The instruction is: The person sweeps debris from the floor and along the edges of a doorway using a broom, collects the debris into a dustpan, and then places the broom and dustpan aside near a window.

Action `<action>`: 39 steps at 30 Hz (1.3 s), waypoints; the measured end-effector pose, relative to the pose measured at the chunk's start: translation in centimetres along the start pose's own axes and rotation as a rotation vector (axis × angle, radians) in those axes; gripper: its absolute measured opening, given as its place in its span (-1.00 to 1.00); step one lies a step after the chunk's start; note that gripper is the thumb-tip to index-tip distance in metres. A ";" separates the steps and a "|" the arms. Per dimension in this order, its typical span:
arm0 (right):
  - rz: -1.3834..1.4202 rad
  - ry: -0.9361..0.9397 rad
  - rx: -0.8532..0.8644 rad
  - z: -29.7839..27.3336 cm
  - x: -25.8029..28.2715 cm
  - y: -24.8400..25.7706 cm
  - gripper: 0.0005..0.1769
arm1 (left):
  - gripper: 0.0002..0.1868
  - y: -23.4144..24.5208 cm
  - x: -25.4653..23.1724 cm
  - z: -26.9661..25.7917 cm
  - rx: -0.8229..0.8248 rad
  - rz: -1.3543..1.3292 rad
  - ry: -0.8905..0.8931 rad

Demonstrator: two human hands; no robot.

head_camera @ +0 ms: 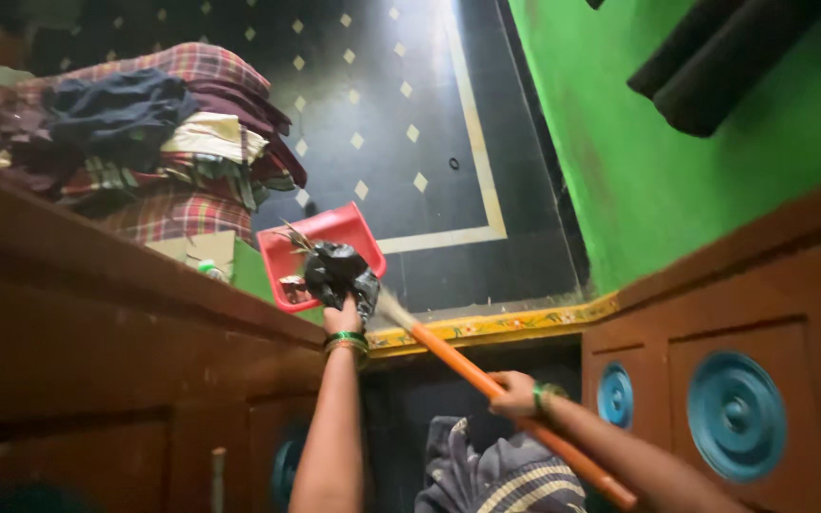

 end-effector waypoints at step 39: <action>-0.188 -0.530 -0.090 17.7 -11.5 28.3 -0.48 | -0.50 -10.5 -4.6 5.0 -0.220 0.020 0.038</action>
Point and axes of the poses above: each hand's wrist, its own z-axis towards the middle knuckle, its own y-axis out of the back of the hand, x = y × z, the point moved 8 cm from there along z, towards the middle knuckle, and after that the axes turned 12 degrees about -z, right-handed, at the moved point
